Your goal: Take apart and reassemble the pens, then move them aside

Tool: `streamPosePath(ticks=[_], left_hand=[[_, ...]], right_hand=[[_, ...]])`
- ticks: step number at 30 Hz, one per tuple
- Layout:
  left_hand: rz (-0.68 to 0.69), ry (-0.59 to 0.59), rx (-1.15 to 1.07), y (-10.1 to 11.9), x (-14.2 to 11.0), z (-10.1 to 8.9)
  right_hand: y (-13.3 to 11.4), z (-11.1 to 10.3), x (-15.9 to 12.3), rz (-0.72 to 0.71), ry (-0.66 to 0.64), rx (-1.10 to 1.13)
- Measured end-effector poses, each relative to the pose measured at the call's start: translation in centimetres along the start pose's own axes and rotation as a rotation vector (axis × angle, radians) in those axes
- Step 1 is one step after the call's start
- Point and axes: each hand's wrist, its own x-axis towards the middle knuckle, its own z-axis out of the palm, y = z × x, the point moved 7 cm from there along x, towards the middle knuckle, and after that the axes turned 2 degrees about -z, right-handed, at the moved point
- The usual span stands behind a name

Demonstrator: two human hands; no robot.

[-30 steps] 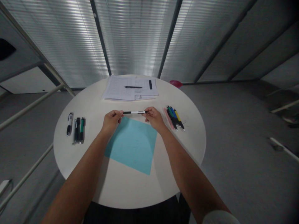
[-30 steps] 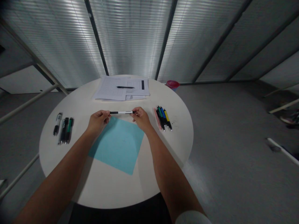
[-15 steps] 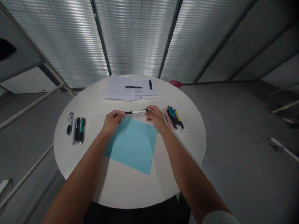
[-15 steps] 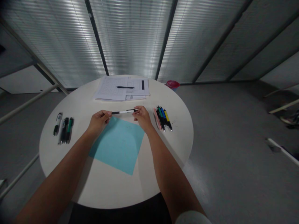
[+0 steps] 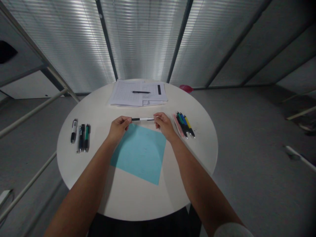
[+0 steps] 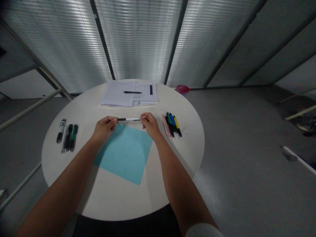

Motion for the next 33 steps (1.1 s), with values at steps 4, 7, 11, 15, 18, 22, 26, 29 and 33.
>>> streamPosePath(ticks=[4,7,11,15,18,22,26,29,33], left_hand=[[-0.004,-0.002,-0.021,0.00,-0.02,0.05],[-0.002,0.001,-0.031,0.04,-0.05,0.04],[0.003,-0.005,-0.026,-0.06,-0.01,-0.01],[0.010,-0.009,-0.037,-0.24,0.12,-0.09],[0.011,-0.011,-0.042,-0.29,0.15,-0.08],[0.007,-0.012,-0.044,-0.19,0.08,-0.05],[-0.007,-0.003,-0.036,-0.13,0.02,-0.04],[-0.009,0.008,-0.032,-0.04,-0.01,-0.06],[-0.007,-0.001,-0.031,0.02,-0.05,0.04]], right_hand=[[0.27,0.10,-0.04,0.048,-0.008,-0.076],[-0.07,0.04,-0.01,0.010,-0.001,-0.028],[-0.18,0.00,-0.10,0.012,-0.001,-0.003],[-0.11,-0.03,-0.20,0.036,0.002,-0.095],[-0.27,0.10,-0.18,0.031,-0.005,-0.013],[-0.40,0.20,-0.21,0.036,-0.013,0.038],[-0.43,0.07,-0.29,0.037,-0.007,-0.049],[-0.64,0.18,-0.29,0.016,-0.022,0.023],[-0.59,0.24,-0.31,0.032,-0.023,0.014]])
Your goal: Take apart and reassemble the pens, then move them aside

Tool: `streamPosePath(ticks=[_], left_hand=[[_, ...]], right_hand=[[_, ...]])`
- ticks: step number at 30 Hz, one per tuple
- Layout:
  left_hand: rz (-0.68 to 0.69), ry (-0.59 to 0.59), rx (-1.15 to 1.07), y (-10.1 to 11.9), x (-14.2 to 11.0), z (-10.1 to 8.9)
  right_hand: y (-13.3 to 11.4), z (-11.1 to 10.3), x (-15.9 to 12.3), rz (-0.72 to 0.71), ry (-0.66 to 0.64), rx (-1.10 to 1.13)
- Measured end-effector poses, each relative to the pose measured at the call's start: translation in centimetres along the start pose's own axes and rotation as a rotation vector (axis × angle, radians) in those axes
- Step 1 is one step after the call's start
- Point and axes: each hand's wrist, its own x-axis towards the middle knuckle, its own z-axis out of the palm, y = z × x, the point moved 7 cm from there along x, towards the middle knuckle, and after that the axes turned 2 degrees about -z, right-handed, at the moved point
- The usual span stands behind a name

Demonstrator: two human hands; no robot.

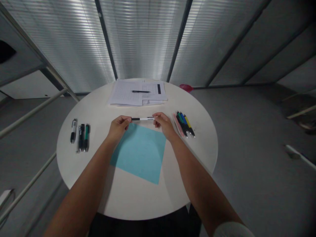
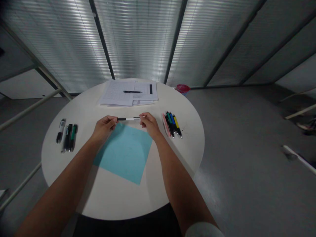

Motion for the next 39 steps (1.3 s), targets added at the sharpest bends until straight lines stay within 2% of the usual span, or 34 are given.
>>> streamPosePath(ticks=[3,9,14,19,25,31,39], left_hand=[[0.010,-0.012,-0.009,0.0,0.0,0.0],[0.008,-0.026,-0.010,0.0,0.0,0.1],[0.008,-0.025,-0.006,-0.2,0.1,0.0],[0.023,-0.049,0.003,-0.3,0.1,0.1],[-0.004,-0.013,0.008,0.0,0.0,0.1],[0.020,-0.012,0.032,0.1,0.0,0.1],[-0.006,0.016,-0.017,-0.3,0.4,-0.2]], right_hand=[[0.0,-0.2,0.0,0.005,0.028,-0.110],[0.0,0.2,0.0,0.022,-0.021,0.020],[0.1,-0.1,0.0,0.015,0.010,-0.089],[0.0,0.0,0.0,-0.015,-0.006,0.048],[0.1,-0.2,0.0,-0.003,0.035,-0.080],[0.5,-0.4,0.3,0.040,0.065,0.060],[1.4,-1.6,0.6,0.097,0.192,0.248]])
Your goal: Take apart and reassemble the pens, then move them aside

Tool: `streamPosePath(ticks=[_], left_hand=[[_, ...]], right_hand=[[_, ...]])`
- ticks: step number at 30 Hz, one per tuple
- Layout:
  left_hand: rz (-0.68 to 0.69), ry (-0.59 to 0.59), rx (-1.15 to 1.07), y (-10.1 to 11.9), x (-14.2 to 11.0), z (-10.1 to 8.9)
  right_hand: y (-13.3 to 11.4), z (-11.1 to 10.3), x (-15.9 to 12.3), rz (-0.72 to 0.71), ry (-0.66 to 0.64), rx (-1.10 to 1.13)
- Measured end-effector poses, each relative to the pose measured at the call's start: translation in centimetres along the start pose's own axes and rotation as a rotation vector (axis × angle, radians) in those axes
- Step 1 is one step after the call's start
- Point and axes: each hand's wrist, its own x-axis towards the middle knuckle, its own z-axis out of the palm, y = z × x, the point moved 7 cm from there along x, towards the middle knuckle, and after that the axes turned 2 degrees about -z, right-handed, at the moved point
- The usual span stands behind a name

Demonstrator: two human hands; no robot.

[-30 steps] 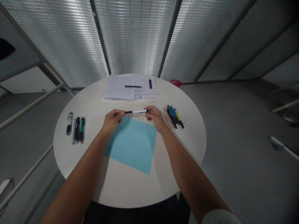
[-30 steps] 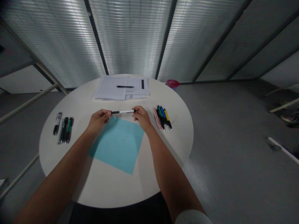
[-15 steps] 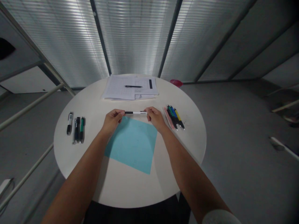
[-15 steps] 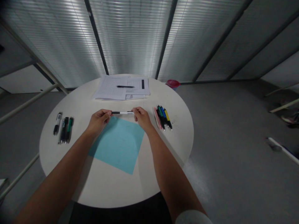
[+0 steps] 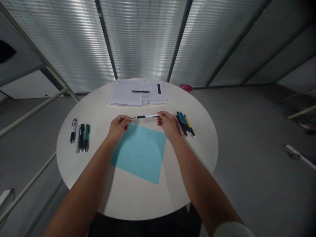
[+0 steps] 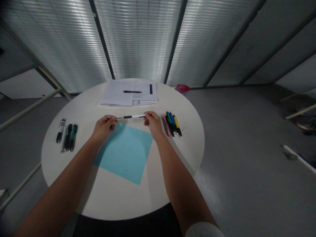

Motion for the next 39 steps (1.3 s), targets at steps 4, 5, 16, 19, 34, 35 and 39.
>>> streamPosePath(ticks=[4,5,16,19,34,35,39], left_hand=[[-0.007,-0.004,-0.043,-0.2,0.2,0.0],[-0.009,0.000,-0.051,-0.2,0.2,0.0],[-0.023,-0.006,0.039,-0.3,0.0,0.0],[-0.012,-0.007,0.080,0.0,-0.2,0.1],[-0.014,-0.005,0.077,-0.1,-0.2,0.0],[-0.021,0.001,0.029,-0.2,-0.1,-0.1],[-0.044,0.017,-0.117,-0.4,0.0,-0.1]], right_hand=[[-0.3,-0.4,0.0,0.013,0.055,0.098],[-0.3,-0.6,0.0,0.013,0.070,0.119],[-0.3,-0.9,0.2,0.028,0.101,0.206],[-0.1,-1.0,0.3,0.031,0.098,0.204],[0.2,-1.5,0.6,0.032,0.094,0.274],[0.3,-1.5,0.6,0.039,0.096,0.294],[0.4,-1.8,0.6,0.061,0.121,0.360]])
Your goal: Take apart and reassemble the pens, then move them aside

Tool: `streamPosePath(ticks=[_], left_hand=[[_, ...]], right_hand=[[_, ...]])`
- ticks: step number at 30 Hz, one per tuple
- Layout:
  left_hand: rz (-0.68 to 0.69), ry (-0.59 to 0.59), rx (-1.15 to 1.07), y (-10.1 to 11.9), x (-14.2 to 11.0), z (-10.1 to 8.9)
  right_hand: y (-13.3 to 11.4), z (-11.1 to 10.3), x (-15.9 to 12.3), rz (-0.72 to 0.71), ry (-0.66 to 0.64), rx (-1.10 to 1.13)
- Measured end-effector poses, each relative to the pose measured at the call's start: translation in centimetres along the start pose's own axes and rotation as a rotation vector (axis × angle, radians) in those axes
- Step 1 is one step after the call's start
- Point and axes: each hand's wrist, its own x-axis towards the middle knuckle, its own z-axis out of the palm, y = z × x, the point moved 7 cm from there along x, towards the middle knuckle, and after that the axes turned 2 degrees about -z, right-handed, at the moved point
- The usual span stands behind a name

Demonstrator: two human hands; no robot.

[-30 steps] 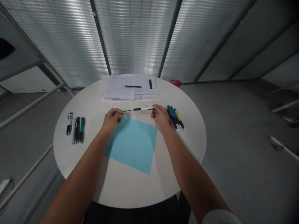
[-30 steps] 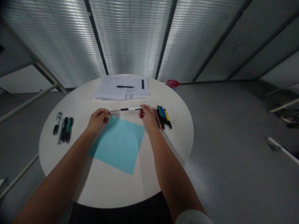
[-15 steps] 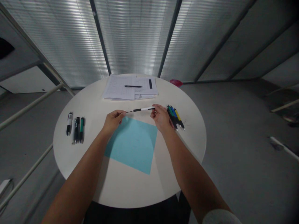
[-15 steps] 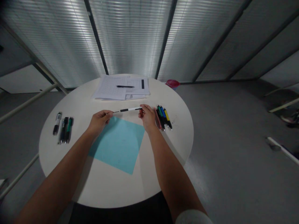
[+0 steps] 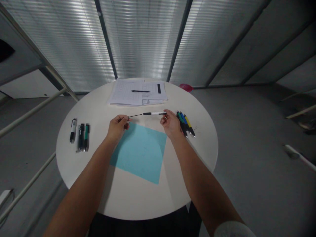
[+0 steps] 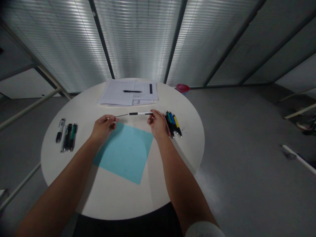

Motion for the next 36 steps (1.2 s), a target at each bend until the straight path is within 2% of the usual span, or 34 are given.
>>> streamPosePath(ticks=[5,10,17,25,33,36], left_hand=[[-0.024,0.066,-0.054,0.5,-0.3,-0.2],[-0.014,0.105,-0.072,0.5,-0.1,-0.5],[0.010,0.082,-0.055,0.2,0.2,-0.5],[0.027,0.026,-0.003,-0.1,0.2,-0.1],[0.027,-0.029,0.197,0.0,0.0,0.2],[0.030,-0.050,0.270,0.2,-0.2,0.4]], right_hand=[[-0.3,-0.4,0.1,0.029,0.072,0.063],[-0.6,-0.2,-0.1,-0.020,0.089,-0.011],[-0.8,1.2,-0.7,-0.163,0.012,-0.215],[-1.3,0.8,-0.5,-0.257,0.003,-0.279],[-1.3,0.5,-0.4,-0.156,0.059,-0.090],[-1.2,0.7,-0.6,-0.133,0.054,-0.092]])
